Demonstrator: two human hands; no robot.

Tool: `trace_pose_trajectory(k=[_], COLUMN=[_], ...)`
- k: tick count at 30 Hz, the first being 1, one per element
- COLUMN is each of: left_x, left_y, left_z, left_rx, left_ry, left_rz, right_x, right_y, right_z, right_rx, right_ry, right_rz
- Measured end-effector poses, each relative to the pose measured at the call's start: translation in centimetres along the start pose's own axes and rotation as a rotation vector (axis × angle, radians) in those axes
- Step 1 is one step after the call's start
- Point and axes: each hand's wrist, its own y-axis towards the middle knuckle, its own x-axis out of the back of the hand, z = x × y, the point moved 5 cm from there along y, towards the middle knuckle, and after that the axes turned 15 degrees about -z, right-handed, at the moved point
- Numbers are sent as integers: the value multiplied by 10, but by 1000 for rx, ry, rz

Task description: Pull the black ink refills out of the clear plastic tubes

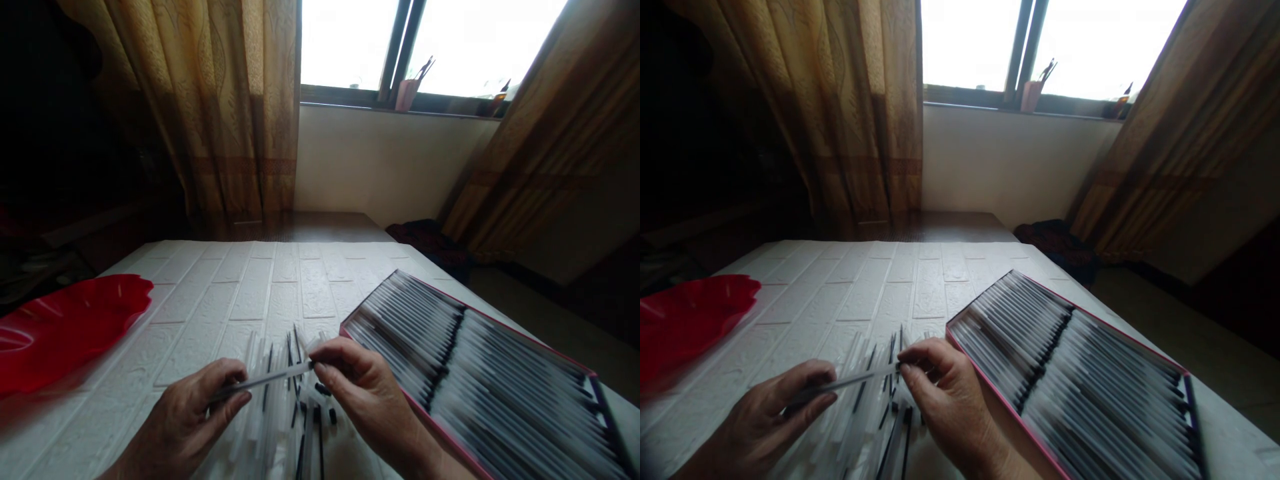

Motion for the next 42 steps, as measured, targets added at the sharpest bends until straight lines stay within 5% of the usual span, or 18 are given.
trace_pose_trajectory(k=[7,13,18,23,27,34,42], left_x=[-5,-7,-3,-3,-4,-6,-3], left_y=[0,-3,-1,0,0,-1,1], left_z=[4,5,6,5,4,3,-1], left_rx=[2,154,161,97,92,100,21], left_ry=[-2,-19,1,28,26,-3,13], left_rz=[84,168,136,189,214,195,212], right_x=[0,6,12,8,5,6,4], right_y=[0,3,3,-1,-4,-3,-6], right_z=[1,6,11,-2,-6,0,11], right_rx=[23,67,240,289,289,304,299], right_ry=[-14,-104,-496,-975,-1099,-1003,-455], right_rz=[9,-16,-10,163,231,186,129])
